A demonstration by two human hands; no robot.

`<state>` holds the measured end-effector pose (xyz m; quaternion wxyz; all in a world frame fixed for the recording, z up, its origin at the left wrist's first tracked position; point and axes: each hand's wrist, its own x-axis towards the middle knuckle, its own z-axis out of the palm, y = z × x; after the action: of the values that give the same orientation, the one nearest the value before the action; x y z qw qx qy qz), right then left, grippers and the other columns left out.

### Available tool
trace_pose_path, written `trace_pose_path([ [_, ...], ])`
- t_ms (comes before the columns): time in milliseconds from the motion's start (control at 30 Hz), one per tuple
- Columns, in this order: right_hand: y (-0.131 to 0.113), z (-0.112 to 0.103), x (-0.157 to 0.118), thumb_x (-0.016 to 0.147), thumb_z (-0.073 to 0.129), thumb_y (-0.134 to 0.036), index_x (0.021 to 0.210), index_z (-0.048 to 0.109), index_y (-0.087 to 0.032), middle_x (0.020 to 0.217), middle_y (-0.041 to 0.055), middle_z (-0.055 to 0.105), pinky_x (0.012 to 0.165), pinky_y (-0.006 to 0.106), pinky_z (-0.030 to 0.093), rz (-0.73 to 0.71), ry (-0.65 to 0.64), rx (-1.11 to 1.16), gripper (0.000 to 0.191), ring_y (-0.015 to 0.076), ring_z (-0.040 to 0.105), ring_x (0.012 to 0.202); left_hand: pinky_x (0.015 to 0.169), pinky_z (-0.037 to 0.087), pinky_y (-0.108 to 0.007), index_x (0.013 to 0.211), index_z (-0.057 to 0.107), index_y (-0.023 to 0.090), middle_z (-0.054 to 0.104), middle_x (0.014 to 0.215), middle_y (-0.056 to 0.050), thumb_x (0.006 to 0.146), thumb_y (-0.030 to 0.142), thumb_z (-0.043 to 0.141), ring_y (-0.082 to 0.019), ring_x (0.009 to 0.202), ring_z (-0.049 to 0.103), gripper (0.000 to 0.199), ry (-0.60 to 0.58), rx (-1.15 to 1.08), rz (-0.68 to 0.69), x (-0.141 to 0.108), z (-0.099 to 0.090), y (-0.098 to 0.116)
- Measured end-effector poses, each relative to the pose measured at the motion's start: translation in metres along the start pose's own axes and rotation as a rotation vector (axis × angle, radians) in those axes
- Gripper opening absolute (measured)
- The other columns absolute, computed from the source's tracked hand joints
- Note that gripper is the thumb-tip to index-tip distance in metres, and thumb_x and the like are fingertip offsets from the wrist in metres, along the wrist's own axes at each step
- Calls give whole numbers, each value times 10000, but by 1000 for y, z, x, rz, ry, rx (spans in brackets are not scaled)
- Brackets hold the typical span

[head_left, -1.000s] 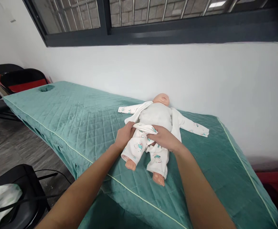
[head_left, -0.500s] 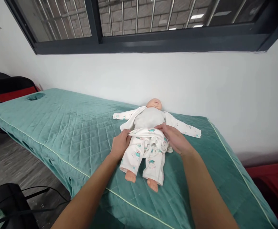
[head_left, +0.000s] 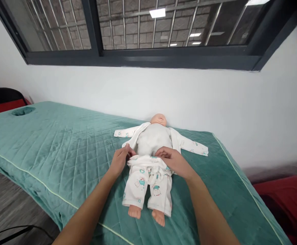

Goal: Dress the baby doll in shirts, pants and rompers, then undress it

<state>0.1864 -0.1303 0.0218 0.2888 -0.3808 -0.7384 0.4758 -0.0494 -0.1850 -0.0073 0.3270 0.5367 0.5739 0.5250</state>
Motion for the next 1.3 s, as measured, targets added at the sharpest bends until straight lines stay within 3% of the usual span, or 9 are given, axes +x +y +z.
trace_pose_path([
  [233,-10,-1,-4,770,753,-413,863,688,-213,786,-1,688,641,261,434,60,-176,21,230,148,594,712,623,372,-247,659,712,209,670,714,-14,826,513,615,-152,673,572,360,-688,364,321,36,5,56],
  [367,-6,-7,-3,758,763,-413,872,681,-198,776,6,668,657,272,437,73,-214,123,257,154,576,710,530,302,-261,601,667,224,599,567,10,860,503,572,-131,527,494,392,-878,457,267,40,5,69],
  [467,-3,-9,-2,821,688,-440,879,697,-182,795,22,654,664,276,411,47,-208,79,265,157,554,730,471,233,-268,544,603,223,514,497,33,760,454,691,-111,447,394,328,-969,433,224,43,8,71],
  [567,-1,-8,-2,871,629,-445,849,689,-186,752,0,596,626,262,356,39,-175,21,267,134,486,687,481,228,-252,604,575,222,513,584,34,699,384,743,-118,532,403,252,-893,378,253,49,11,73],
  [700,8,-7,0,821,682,-509,880,652,-206,666,-39,490,563,246,290,93,-51,233,310,110,399,599,527,259,-236,679,504,209,450,660,34,809,397,616,-118,610,369,255,-759,244,215,59,14,68],
  [833,19,-11,5,799,719,-492,858,629,-202,688,-34,512,555,234,290,132,207,502,309,99,406,590,569,279,-220,720,432,200,393,686,47,824,456,606,-105,644,352,327,-527,97,152,67,17,39],
  [1033,24,-20,11,735,797,-381,783,600,-207,599,-60,455,494,220,246,170,425,610,268,77,364,523,566,282,-207,724,445,192,358,641,65,758,441,698,-84,606,338,357,-225,-24,18,75,19,0],
  [1200,30,-24,13,749,797,-328,885,600,-238,619,-69,478,508,215,289,117,419,688,256,74,403,538,527,243,-193,731,412,197,330,629,76,754,442,706,-67,559,298,383,-176,-193,-61,81,19,-10],
  [1300,37,-26,13,755,801,-338,925,614,-231,662,-61,497,548,216,320,99,354,587,275,76,431,581,524,236,-189,737,422,195,345,638,73,756,476,702,-68,565,298,397,-242,-191,-98,86,18,-17],
])
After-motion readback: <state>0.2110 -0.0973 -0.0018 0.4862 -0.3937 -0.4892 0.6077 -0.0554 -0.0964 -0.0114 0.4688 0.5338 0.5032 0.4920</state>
